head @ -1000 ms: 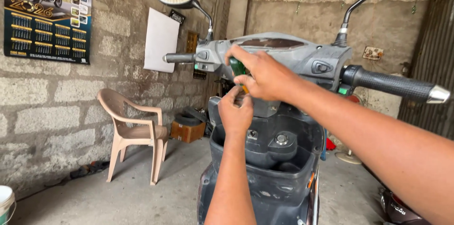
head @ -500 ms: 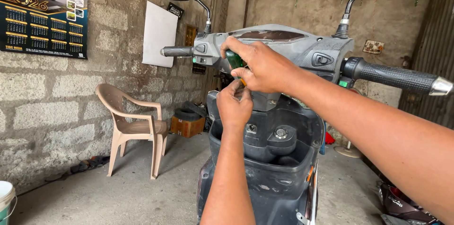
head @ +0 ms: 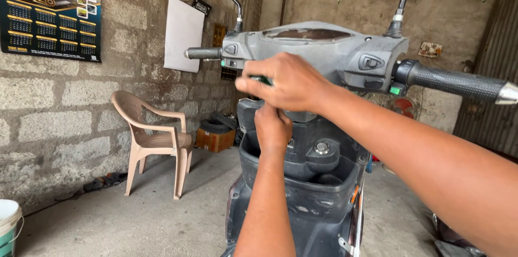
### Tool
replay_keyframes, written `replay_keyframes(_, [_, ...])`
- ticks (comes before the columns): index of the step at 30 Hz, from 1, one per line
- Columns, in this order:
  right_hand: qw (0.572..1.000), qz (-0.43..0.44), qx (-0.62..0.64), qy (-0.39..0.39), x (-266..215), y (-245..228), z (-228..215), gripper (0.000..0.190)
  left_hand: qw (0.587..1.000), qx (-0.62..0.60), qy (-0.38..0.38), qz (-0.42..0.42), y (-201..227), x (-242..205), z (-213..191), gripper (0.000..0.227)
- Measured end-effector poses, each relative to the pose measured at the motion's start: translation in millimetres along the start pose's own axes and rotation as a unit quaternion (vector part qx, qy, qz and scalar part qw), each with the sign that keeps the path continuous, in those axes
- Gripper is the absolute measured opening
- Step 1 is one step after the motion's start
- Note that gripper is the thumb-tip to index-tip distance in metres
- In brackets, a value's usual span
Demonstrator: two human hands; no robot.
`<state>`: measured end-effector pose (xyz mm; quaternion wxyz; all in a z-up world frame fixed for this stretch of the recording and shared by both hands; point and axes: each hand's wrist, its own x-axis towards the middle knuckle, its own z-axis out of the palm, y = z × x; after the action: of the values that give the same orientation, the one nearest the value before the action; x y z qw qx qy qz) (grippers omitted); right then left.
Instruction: The person uses a T-handle wrench to unscrew bolts from the front inner panel of a scooter, then uses screwdrivers to remove remaining screws around the handlebar area and works the panel loose from its mounts, holding the scooter steady with one hand while unscrewing with the other.
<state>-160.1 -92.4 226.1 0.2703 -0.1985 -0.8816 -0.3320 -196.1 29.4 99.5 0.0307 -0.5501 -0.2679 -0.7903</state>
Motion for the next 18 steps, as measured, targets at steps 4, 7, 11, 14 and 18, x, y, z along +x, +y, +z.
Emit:
replay_keyframes(4, [0.933, 0.089, 0.338, -0.087, 9, 24, 26, 0.039, 0.996, -0.086, 0.008, 0.002, 14, 0, -15, 0.009])
replay_keyframes(7, [0.91, 0.11, 0.398, -0.025, 11, 8, 36, 0.039, 0.997, -0.039, -0.025, -0.067, 10, 3, -14, 0.013])
replay_keyframes(11, [0.916, 0.121, 0.367, 0.109, 5, -1, 59, 0.037, 0.996, 0.022, -0.058, -0.062, -3, 5, -9, 0.014])
replay_keyframes(14, [0.918, 0.093, 0.343, 0.176, 8, -1, 74, 0.037, 0.991, 0.003, -0.072, -0.11, -1, 3, -10, 0.018])
replay_keyframes(18, [0.934, 0.059, 0.295, 0.19, 15, 10, 85, 0.03, 0.989, -0.097, -0.033, -0.111, 4, 1, -14, 0.024])
